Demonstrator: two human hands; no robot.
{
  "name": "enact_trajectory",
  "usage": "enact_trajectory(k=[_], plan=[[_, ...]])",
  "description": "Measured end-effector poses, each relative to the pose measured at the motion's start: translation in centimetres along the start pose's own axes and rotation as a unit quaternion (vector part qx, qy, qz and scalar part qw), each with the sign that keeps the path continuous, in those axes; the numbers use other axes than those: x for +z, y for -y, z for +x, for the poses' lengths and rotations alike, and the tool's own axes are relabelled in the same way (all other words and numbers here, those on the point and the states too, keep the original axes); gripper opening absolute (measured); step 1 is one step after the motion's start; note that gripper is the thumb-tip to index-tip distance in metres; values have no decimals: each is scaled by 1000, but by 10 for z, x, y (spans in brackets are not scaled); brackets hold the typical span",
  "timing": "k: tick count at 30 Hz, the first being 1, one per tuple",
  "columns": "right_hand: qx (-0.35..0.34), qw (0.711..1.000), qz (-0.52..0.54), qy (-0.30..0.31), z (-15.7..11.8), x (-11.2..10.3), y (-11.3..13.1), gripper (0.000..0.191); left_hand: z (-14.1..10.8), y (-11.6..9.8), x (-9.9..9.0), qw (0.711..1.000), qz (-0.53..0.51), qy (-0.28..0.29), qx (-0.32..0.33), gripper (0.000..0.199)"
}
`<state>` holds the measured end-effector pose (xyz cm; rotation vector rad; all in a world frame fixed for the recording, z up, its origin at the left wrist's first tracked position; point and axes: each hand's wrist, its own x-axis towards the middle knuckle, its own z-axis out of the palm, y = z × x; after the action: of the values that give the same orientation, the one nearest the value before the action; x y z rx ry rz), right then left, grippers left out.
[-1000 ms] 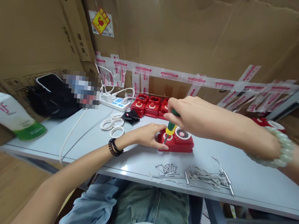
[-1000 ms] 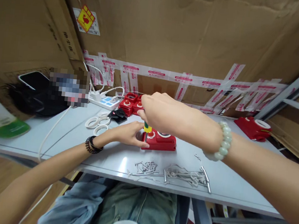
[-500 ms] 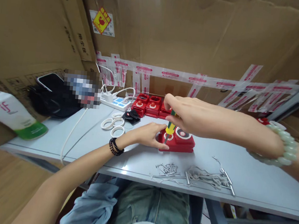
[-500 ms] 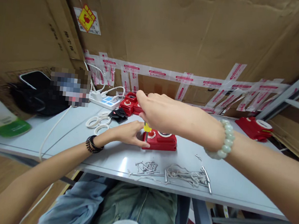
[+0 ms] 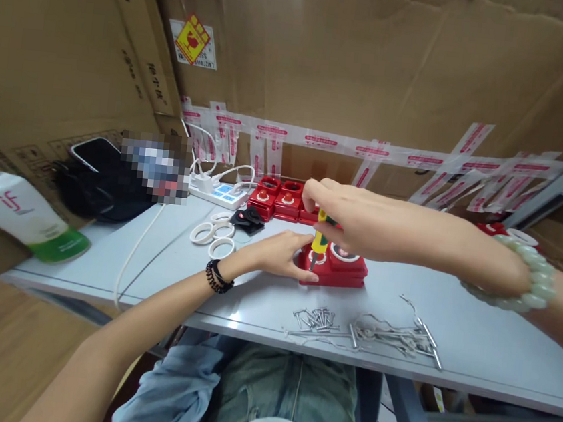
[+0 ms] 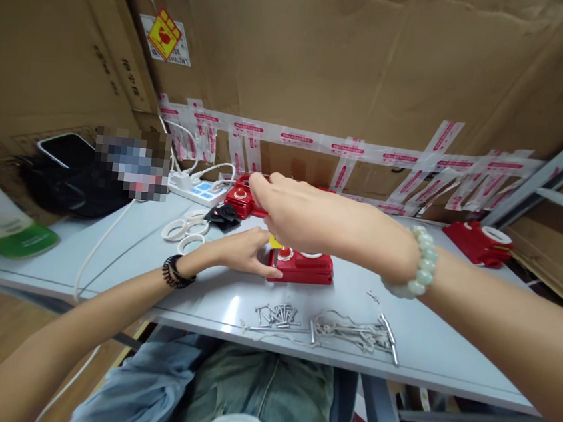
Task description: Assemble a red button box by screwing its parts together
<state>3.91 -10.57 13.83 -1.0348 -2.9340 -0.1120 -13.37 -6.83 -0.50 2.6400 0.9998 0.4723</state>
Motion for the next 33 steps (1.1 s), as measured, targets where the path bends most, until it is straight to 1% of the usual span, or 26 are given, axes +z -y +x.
enact_trajectory(k=[2,3,4,6,8,11,12,14,16,19,21,22,25,27,29,31,33], plan=[[-10,1000,1,20,0,-3,3,10,0,0,0,1000,-15,5,1,54],[-13,1000,-5,16,0,-3,3,10,0,0,0,1000,-20,6,0,55],[-15,1000,-16,2,1,-1,3,8,0,0,1,1000,-21,5,-1,57],[-7,999,-36,-34,4,6,0,17,-1,1,1,1000,-17,3,-5,60],[14,998,-36,-50,7,11,-2,22,-1,1,2,1000,-17,5,-5,60],[25,999,1,-26,7,10,1,8,-1,3,3,1000,-23,4,1,60],[21,1000,13,-17,6,8,2,9,-1,3,3,1000,-24,-1,5,61],[16,999,34,-11,3,5,5,19,-1,4,3,1000,-25,-12,11,62],[24,999,42,-21,1,6,4,18,-1,4,3,1000,-24,-14,14,62],[38,997,27,-62,2,13,-1,13,0,4,3,1000,-20,-10,9,58],[32,996,29,-83,3,17,-3,11,0,4,3,1000,-21,-10,4,56],[24,995,43,-83,4,17,-3,10,0,4,3,1000,-23,-12,3,56],[-8,991,113,-68,4,12,1,23,0,3,3,999,-35,-17,4,60],[-23,988,134,-73,3,9,5,26,-1,1,2,999,-32,-6,-2,62],[-18,987,132,-88,3,9,6,24,-2,-2,0,1000,-18,13,-21,62],[3,985,135,-107,3,12,6,18,-3,-5,-3,999,-11,23,-30,63],[19,981,145,-127,3,15,4,12,-6,-8,-7,999,-36,0,-3,63]])
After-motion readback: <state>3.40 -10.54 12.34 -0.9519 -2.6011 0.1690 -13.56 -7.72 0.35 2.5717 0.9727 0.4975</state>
